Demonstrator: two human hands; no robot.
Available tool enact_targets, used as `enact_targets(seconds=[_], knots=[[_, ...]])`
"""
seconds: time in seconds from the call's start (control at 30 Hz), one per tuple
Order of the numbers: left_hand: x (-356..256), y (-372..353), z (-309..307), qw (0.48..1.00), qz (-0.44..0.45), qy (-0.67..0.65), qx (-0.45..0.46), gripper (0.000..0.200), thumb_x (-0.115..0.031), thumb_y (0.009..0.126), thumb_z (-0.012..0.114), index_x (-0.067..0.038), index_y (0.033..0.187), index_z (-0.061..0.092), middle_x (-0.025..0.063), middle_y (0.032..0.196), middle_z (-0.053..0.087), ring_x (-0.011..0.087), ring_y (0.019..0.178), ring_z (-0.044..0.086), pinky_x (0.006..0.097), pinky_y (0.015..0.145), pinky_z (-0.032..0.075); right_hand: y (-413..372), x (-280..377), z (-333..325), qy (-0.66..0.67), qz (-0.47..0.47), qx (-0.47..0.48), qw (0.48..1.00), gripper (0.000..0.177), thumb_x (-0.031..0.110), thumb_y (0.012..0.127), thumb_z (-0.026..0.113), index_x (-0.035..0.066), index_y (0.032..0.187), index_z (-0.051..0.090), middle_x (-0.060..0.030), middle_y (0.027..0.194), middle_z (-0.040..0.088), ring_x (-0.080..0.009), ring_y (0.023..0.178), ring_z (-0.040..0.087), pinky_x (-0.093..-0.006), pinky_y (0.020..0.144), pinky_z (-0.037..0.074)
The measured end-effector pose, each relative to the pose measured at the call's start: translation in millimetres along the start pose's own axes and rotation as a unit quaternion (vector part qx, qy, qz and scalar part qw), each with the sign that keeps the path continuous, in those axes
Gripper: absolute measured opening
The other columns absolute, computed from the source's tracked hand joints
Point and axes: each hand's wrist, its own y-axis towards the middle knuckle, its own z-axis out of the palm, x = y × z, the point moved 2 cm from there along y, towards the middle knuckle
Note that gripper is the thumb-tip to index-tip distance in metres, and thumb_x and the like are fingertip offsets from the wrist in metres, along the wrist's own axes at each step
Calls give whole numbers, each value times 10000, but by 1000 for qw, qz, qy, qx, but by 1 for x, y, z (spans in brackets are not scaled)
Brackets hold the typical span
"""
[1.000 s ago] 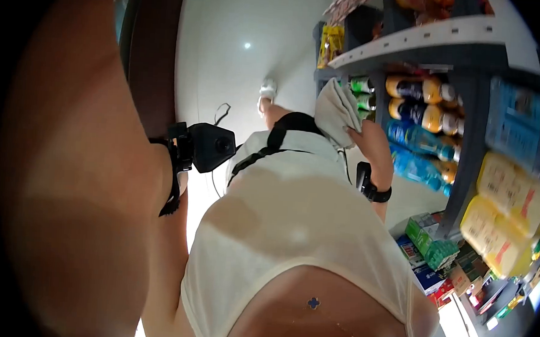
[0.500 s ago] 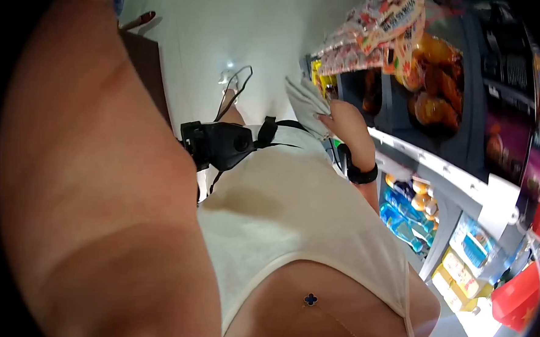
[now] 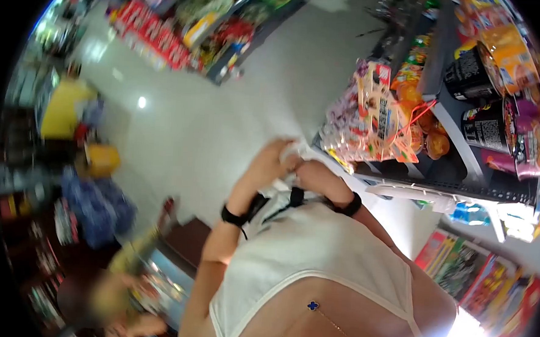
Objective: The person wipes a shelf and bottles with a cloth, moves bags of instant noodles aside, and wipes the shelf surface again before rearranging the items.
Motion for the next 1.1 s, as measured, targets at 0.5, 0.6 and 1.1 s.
enact_targets(seconds=[0.5,0.6,1.1], knots=[[96,257,-152,968,54,227,90,455,-165,748,653,-33,1175,569,202,1022,626,367,933,587,422,819,474,273,-123,-150,-95,32,-92,991,132,124,751,565,77,792,682,-125,794,654,-317,778,631,-422,713,495],[106,311,-182,969,32,235,73,378,-107,713,644,-22,1081,623,177,1000,637,355,925,591,415,812,477,300,-141,-182,-86,50,-110,989,142,143,752,564,68,808,670,-129,821,650,-317,793,626,-417,734,492],[164,608,-302,959,93,229,141,292,-69,761,599,-52,1051,638,168,1011,620,365,965,569,413,817,458,508,-241,-352,-89,97,-168,977,111,178,738,633,76,775,650,-90,775,633,-291,760,623,-386,682,500]])
